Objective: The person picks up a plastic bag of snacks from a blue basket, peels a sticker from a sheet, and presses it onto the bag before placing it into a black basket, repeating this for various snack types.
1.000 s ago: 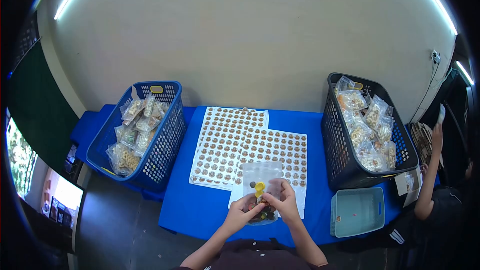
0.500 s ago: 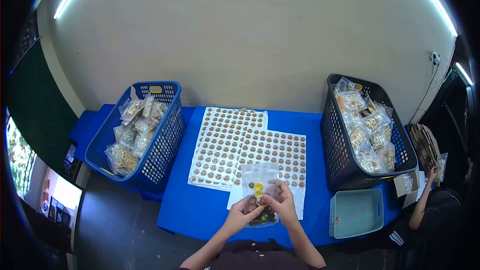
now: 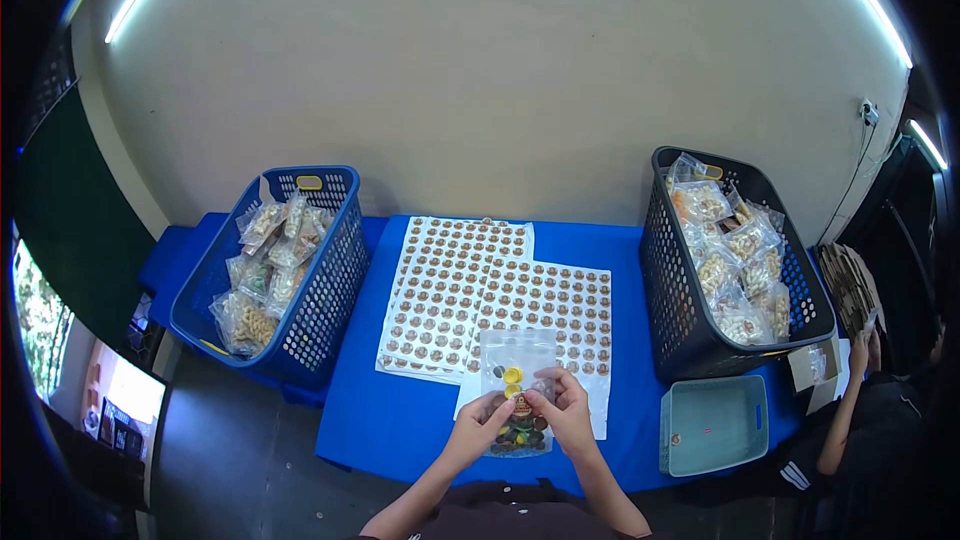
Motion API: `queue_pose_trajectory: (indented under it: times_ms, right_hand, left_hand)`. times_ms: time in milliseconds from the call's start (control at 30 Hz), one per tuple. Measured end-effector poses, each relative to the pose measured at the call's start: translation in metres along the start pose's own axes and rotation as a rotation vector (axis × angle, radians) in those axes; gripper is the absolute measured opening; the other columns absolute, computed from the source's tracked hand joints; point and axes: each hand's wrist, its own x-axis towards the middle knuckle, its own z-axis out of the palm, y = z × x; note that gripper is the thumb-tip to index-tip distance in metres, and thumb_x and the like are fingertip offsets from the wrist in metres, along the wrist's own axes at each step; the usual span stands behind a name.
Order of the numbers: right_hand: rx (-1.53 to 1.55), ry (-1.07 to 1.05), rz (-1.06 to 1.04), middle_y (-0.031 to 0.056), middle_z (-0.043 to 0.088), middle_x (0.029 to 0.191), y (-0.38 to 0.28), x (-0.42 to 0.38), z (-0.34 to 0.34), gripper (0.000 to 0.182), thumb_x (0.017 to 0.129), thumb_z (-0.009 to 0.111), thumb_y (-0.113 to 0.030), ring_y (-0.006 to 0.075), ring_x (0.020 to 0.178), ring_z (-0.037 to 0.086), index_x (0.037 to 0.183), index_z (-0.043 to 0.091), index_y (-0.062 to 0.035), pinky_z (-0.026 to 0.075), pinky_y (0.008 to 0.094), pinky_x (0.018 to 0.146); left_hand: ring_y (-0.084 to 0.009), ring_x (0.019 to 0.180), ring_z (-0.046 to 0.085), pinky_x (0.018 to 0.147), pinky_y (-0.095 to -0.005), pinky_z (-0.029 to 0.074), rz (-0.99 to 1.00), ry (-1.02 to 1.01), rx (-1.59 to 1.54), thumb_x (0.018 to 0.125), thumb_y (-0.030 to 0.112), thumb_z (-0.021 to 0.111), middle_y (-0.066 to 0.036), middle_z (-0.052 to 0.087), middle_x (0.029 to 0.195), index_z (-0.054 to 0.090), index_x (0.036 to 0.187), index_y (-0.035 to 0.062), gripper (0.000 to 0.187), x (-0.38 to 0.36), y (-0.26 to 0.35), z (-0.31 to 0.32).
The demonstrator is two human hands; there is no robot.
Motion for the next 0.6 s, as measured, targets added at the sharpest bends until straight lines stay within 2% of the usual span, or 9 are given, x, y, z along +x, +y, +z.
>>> queue_pose_trajectory:
  times_ms: [67,167,267,467,600]
  right_hand:
    - [-0.004,-0.003,0.035,0.0027,0.056,0.081,-0.002,-0.002,0.002,0.038,0.076,0.065,-0.008,0.0058,0.07,0.053,0.108,0.045,-0.0032,0.041,0.0172,0.053]
    - [-0.041,-0.055,-0.024,0.0047,0.055,0.089,-0.003,-0.003,0.003,0.043,0.075,0.065,-0.007,0.008,0.076,0.053,0.112,0.042,-0.003,0.043,0.02,0.061]
    - [-0.229,-0.076,-0.156,0.0062,0.053,0.096,-0.002,-0.007,0.005,0.047,0.075,0.065,-0.005,0.0105,0.086,0.052,0.114,0.039,-0.0021,0.042,0.0233,0.073]
    - [-0.08,-0.159,-0.089,0.0083,0.051,0.101,-0.007,-0.007,-0.002,0.041,0.076,0.063,-0.005,0.0123,0.093,0.05,0.111,0.041,0.0004,0.041,0.0261,0.081]
    - [-0.032,-0.139,-0.066,0.0074,0.051,0.099,0.009,-0.009,-0.006,0.038,0.077,0.062,-0.002,0.0119,0.094,0.05,0.109,0.043,0.0,0.04,0.0252,0.083]
  left_hand:
    - [-0.0059,0.078,0.054,0.068,-0.0192,0.043,-0.013,-0.001,0.011,0.088,0.02,0.05,-0.004,0.061,0.085,0.054,0.102,-0.004,0.027,0.002,0.002,-0.001]
    - [-0.0059,0.078,0.054,0.067,-0.0191,0.043,0.019,0.042,0.013,0.088,0.022,0.051,-0.005,0.061,0.085,0.056,0.099,-0.0039,0.028,0.002,0.007,0.002]
    - [-0.0065,0.078,0.055,0.068,-0.0197,0.044,0.083,0.087,0.052,0.088,0.023,0.051,-0.006,0.061,0.087,0.057,0.098,-0.004,0.03,0.002,0.009,0.003]
    - [-0.0087,0.08,0.055,0.071,-0.0209,0.045,0.021,0.136,0.051,0.088,0.024,0.05,-0.007,0.061,0.088,0.056,0.1,-0.0032,0.03,0.008,-0.001,-0.005]
    - [-0.0097,0.082,0.056,0.072,-0.0214,0.045,0.112,0.192,-0.012,0.089,0.022,0.05,-0.008,0.059,0.092,0.055,0.103,-0.0031,0.029,0.011,-0.005,-0.003]
